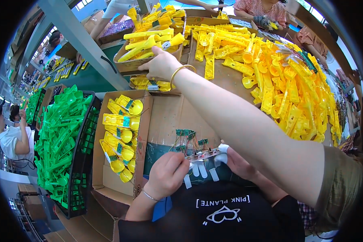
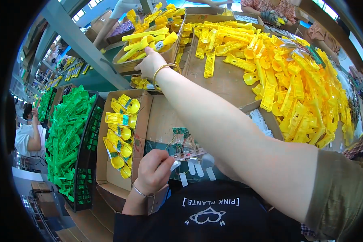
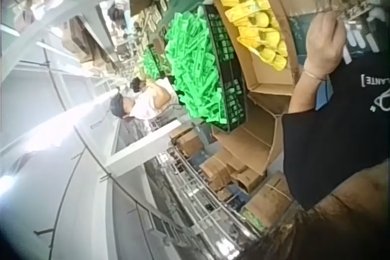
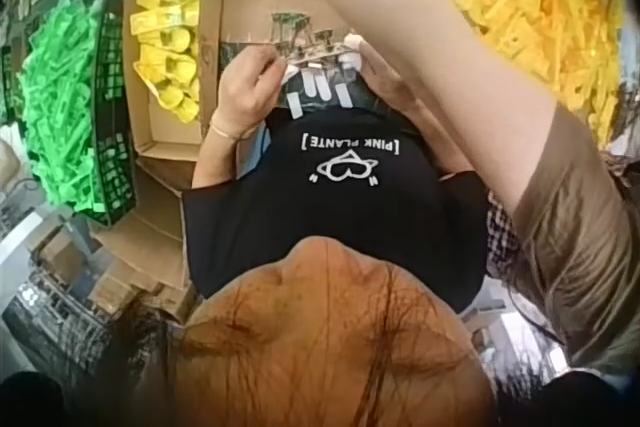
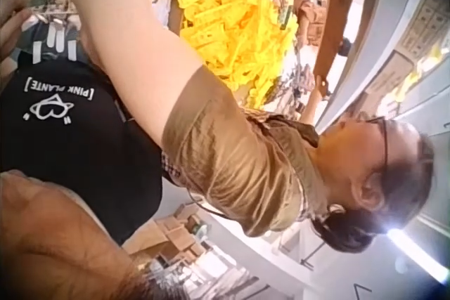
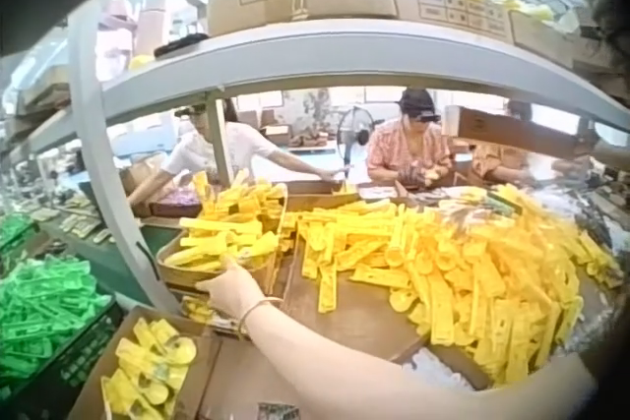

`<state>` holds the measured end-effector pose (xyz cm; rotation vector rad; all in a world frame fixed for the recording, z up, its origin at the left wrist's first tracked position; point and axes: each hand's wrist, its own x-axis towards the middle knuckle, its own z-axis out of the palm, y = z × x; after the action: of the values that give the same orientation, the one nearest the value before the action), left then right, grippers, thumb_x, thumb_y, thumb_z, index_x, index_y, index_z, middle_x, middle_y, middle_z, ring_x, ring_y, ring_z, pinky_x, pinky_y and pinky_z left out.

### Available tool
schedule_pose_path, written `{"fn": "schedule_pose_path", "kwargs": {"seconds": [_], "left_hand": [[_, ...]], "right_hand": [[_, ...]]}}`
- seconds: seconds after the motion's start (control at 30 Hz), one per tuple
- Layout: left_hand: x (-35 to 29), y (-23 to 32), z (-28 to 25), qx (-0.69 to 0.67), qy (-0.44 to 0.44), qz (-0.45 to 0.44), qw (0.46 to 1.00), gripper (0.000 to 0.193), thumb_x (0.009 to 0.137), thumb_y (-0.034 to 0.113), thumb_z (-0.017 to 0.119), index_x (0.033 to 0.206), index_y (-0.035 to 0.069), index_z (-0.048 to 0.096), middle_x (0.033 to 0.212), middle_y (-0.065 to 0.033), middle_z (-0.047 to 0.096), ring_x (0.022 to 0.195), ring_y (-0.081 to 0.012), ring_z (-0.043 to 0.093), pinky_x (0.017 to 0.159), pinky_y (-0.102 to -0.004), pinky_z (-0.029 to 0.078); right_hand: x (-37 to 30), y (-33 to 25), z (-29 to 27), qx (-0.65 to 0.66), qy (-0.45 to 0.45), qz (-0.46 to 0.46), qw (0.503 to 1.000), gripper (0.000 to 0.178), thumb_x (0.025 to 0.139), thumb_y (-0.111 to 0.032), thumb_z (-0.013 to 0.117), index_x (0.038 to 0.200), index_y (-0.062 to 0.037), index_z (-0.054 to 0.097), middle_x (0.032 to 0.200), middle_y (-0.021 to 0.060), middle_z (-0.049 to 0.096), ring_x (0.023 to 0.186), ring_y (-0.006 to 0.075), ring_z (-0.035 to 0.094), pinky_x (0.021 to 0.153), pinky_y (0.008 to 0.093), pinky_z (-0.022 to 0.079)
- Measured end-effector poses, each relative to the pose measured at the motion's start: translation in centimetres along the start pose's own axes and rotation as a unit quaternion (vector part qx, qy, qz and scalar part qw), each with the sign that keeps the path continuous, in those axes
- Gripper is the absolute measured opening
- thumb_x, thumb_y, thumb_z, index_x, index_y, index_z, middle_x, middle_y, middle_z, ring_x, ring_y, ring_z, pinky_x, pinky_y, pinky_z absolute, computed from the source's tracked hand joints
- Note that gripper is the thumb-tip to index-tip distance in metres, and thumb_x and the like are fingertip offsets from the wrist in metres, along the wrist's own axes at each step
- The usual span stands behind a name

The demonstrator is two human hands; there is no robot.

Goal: Assembling internal electronic components and caps into yellow plastic flashlight housings on a factory assembly line.

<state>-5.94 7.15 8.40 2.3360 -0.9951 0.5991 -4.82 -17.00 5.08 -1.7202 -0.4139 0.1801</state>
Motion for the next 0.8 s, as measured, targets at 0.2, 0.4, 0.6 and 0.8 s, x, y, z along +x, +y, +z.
{"fn": "schedule_pose_path", "kwargs": {"seconds": [0.2, 0.4, 0.6, 0.8], "left_hand": [[0.9, -0.1, 0.5, -0.014, 0.028, 0.031, 0.999, 0.024, 0.057, -0.005, 0.062, 0.080, -0.003, 0.058, 0.076, -0.0116, 0.051, 0.062, -0.0252, 0.053, 0.051, -0.0331, 0.044], [2.0, 1.2, -1.1, -0.049, 0.002, 0.060, 0.997, 0.027, 0.061, 0.000, 0.065, 0.087, -0.004, 0.059, 0.082, -0.0119, 0.053, 0.071, -0.0269, 0.056, 0.058, -0.0322, 0.047], [1.5, 0.7, -2.9, -0.022, 0.016, -0.057, 0.998, 0.046, 0.058, -0.001, 0.068, 0.104, -0.001, 0.062, 0.089, -0.0102, 0.054, 0.081, -0.0263, 0.053, 0.070, -0.0330, 0.045], [1.2, 1.4, -1.5, 0.077, -0.056, -0.025, 0.995, 0.039, 0.064, 0.003, 0.061, 0.102, 0.001, 0.063, 0.075, -0.0065, 0.043, 0.069, -0.0217, 0.048, 0.061, -0.0323, 0.042]], "right_hand": [[0.9, -3.3, -0.1, -0.262, -0.012, -0.171, 0.950, 0.025, 0.074, -0.007, 0.056, 0.098, -0.0012, 0.054, 0.100, 0.0091, 0.055, 0.092, 0.0251, 0.054, 0.075, 0.0335, 0.044], [1.5, -5.9, 1.1, -0.430, -0.035, -0.279, 0.858, 0.023, 0.068, -0.007, 0.060, 0.090, -0.0001, 0.057, 0.083, 0.0080, 0.057, 0.076, 0.0236, 0.057, 0.066, 0.0321, 0.045], [1.9, -5.4, 0.7, -0.433, 0.011, -0.311, 0.846, 0.018, 0.071, -0.007, 0.061, 0.088, -0.0011, 0.060, 0.075, 0.0065, 0.060, 0.062, 0.0196, 0.057, 0.056, 0.0307, 0.042], [1.6, -4.7, 1.1, -0.441, 0.008, -0.310, 0.842, 0.018, 0.070, -0.006, 0.060, 0.088, -0.0013, 0.059, 0.076, 0.0068, 0.060, 0.062, 0.0193, 0.057, 0.056, 0.0305, 0.043]]}}
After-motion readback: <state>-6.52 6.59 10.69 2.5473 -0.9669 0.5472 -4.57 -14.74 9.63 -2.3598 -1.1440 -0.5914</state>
